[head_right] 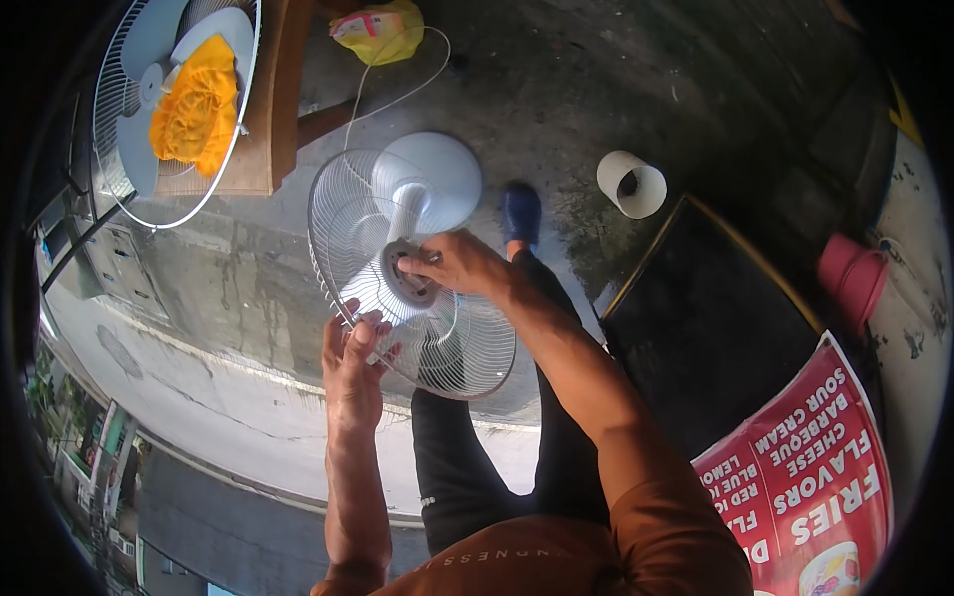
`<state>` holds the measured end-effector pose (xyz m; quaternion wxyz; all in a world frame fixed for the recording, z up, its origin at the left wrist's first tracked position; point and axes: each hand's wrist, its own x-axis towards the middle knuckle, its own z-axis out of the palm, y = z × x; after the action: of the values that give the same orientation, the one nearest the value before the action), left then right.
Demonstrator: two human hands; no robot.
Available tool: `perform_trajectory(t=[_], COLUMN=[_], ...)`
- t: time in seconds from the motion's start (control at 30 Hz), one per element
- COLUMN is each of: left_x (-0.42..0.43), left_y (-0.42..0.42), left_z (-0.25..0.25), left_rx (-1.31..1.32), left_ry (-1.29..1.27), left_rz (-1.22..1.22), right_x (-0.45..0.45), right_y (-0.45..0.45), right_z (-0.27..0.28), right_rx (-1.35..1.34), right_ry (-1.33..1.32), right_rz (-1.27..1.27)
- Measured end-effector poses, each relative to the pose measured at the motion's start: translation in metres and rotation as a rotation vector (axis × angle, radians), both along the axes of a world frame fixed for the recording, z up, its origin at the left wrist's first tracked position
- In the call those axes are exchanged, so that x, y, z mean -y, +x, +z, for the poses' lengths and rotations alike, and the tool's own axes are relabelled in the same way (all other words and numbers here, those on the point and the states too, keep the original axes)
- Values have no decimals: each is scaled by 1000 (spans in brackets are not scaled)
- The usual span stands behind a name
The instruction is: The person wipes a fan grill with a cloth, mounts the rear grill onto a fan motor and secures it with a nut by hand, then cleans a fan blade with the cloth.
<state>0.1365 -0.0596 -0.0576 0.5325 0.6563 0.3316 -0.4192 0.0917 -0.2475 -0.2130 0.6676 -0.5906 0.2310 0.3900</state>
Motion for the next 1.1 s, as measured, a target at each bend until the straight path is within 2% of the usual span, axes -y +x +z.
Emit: perform_trajectory(t=[0.07,0.17,0.37,0.47,0.57,0.67,0.77,0.87,0.97,1.07,1.1], left_x=[0,0,-2,-2,-3,-2,0,1,1,1,1], left_y=[1,2,-1,-2,-3,-4,-4,-4,-4,-4,-4], left_z=[0,1,1,0,0,0,1,0,0,1,1], left_rx=[4,4,5,11,9,14,21,12,12,11,9], left_ry=[-6,-15,-16,-18,-25,-29,-31,-37,-36,-37,-40], left_rz=[-5,-9,-1,3,3,5,11,12,18,21,21], right_x=[-3,0,-4,1,-1,-13,-13,-6,-6,-8,-7], right_y=[-11,-17,-17,-11,-1,7,-8,-14,-14,0,1], right_z=[-4,-9,-15,-5,-9,-15,-19,-17,-20,-22,-17], right_rx=[126,388,305,301,151,59,376,495,398,114,154], right_ry=[-71,-79,62,-34,-152,-415,-372,-88,-58,-326,-339], right_rz=[-150,-80,-99,39,266,542,45,-88,37,461,357])
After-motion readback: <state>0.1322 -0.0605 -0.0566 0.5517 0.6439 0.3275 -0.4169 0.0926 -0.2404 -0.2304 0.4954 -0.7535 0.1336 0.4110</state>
